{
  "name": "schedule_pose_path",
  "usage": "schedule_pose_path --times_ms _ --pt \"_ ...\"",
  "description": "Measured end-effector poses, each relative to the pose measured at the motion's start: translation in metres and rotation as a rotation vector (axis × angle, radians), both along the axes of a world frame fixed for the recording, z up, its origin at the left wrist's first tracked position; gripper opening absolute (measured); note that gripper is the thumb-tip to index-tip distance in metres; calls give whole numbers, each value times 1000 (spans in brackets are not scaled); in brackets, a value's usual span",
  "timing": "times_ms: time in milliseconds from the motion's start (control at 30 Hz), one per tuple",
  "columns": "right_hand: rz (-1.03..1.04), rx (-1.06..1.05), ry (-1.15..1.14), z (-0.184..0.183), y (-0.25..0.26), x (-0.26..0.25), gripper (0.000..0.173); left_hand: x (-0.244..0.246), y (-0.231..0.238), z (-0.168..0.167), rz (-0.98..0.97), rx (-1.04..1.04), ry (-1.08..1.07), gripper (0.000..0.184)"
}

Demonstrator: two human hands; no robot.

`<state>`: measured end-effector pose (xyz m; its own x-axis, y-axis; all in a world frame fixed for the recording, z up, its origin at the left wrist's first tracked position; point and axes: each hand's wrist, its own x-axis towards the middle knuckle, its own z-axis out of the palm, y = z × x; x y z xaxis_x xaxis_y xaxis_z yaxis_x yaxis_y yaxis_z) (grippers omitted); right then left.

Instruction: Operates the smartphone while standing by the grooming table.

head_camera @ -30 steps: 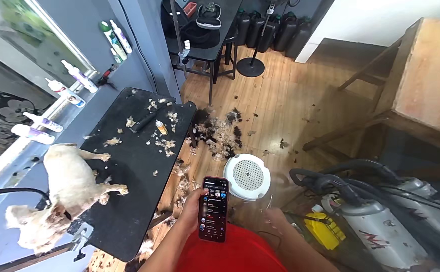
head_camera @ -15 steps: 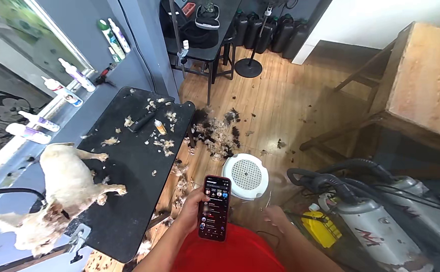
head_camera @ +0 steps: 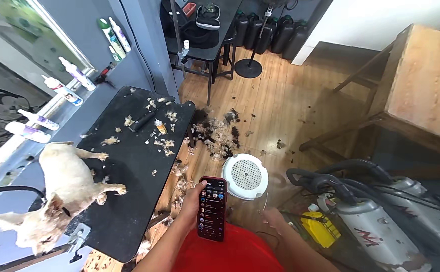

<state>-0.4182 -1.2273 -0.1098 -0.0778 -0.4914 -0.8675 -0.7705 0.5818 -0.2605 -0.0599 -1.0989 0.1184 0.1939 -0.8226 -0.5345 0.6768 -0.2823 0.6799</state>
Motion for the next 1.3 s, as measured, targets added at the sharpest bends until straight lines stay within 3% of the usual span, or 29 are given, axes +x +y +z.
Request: schedule_pose_path --times_ms 133,233,367,667,1300 --pt "1 -3 5 -4 2 0 40 1 4 -1 -5 -1 5 23" --pt "-6 2 1 -1 3 3 39 1 5 0 15 -21 8 17" --pt "3 4 7 -7 4 5 39 3 6 -1 18 -33 31 19" --pt "16 -1 9 -9 2 12 41 5 2 -4 -4 -39 87 45" --pt "6 5 7 -9 15 4 42 5 0 -5 -30 -16 47 52"
